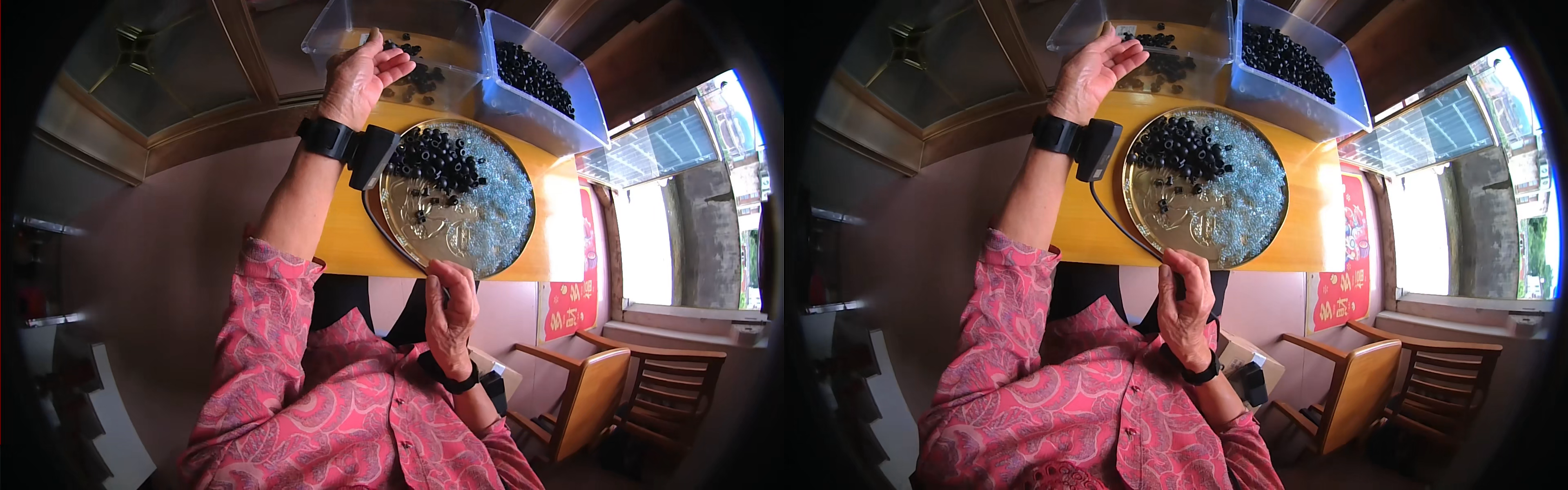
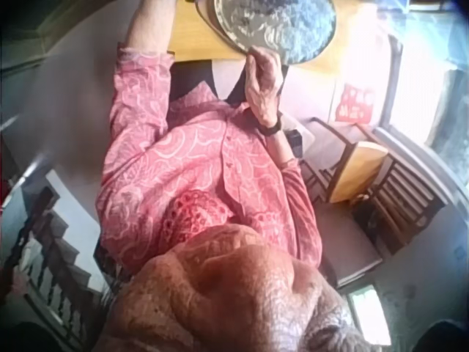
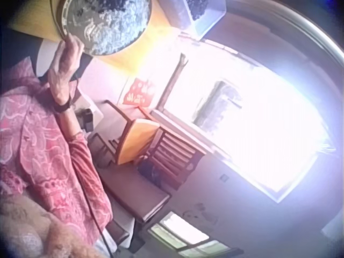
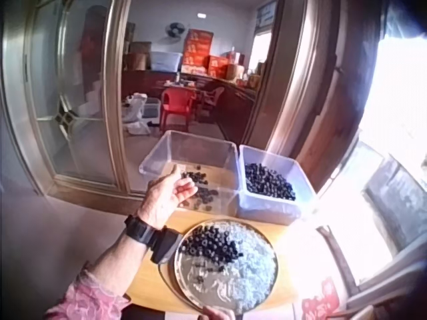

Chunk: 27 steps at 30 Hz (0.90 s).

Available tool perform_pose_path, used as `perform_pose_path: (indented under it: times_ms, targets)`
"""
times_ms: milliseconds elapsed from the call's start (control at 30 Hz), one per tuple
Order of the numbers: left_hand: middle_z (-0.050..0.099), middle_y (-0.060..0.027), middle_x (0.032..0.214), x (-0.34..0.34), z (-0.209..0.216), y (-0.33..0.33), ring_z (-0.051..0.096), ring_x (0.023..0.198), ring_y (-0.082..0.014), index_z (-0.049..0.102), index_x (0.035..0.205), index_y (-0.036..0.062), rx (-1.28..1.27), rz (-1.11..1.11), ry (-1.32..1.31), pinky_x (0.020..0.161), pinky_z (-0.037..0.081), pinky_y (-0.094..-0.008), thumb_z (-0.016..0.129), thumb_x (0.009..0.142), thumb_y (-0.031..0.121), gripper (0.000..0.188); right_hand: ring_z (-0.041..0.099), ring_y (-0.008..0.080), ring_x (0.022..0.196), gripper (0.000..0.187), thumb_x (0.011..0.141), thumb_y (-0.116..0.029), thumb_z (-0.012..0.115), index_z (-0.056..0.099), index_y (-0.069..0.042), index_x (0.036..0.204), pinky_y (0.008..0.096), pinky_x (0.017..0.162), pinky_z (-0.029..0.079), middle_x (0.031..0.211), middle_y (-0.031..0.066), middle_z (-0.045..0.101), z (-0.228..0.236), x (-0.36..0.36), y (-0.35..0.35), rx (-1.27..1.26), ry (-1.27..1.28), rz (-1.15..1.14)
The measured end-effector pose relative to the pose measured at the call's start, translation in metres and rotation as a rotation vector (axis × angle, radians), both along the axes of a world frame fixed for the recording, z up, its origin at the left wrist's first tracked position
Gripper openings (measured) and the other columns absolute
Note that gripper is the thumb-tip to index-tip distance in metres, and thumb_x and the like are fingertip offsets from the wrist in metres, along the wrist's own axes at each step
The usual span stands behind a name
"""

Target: The recorder is sorting small black plastic components from a circular tray into plastic bins.

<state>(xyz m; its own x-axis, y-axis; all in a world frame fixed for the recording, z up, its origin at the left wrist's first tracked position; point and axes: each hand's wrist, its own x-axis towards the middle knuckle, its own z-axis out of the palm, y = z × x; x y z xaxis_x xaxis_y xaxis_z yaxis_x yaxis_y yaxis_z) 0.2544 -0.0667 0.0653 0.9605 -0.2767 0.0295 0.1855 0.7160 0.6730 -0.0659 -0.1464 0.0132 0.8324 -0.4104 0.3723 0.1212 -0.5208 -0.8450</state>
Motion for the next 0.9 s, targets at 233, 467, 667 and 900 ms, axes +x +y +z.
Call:
perform_pose_path:
  times_ms: [233, 467, 667, 900]
  targets:
    - [0.07, -0.0089, 0.09, -0.071, -0.021, 0.021, 0.065, 0.069, -0.0098, 0.065, 0.104, -0.0012, 0.333, -0.135, -0.076, 0.067, 0.058, -0.0252, 0.064, 0.092, 0.017, 0.022, 0.062, 0.023, 0.074, 0.018, 0.086, 0.005, 0.063, 0.061, -0.001, 0.103, 0.0296, 0.063, 0.049, 0.092, 0.0129, 0.061, -0.015, -0.001, -0.02, -0.109, 0.06, -0.023]
    - [0.065, -0.0029, 0.074, -0.173, -0.076, 0.035, 0.056, 0.057, -0.0055, 0.068, 0.095, -0.0029, 0.847, -0.143, -0.158, 0.053, 0.047, -0.0202, 0.066, 0.09, 0.014, 0.018, 0.063, 0.0329, 0.078, 0.015, 0.086, -0.001, 0.061, 0.061, -0.003, 0.101, 0.0388, 0.065, 0.051, 0.093, 0.0153, 0.06, -0.018, 0.024, -0.026, -0.297, 0.123, -0.058]
    - [0.064, -0.01, 0.078, -0.204, -0.104, 0.027, 0.063, 0.067, -0.0192, 0.067, 0.089, -0.0002, 0.955, 0.103, -0.402, 0.062, 0.05, -0.03, 0.068, 0.086, 0.009, 0.01, 0.059, 0.0322, 0.086, 0.017, 0.085, -0.007, 0.06, 0.062, -0.005, 0.102, 0.0416, 0.074, 0.048, 0.096, 0.013, 0.058, -0.022, 0.042, -0.044, -0.521, 0.23, -0.197]
    - [0.062, -0.0071, 0.083, -0.215, -0.098, 0.026, 0.06, 0.07, -0.0132, 0.068, 0.094, -0.001, 1.01, 0.101, -0.455, 0.064, 0.049, -0.0254, 0.067, 0.087, 0.004, 0.009, 0.057, 0.0304, 0.086, 0.012, 0.084, -0.013, 0.063, 0.062, -0.006, 0.094, 0.0413, 0.074, 0.045, 0.096, 0.0116, 0.056, -0.034, 0.061, -0.049, -0.667, 0.306, -0.197]
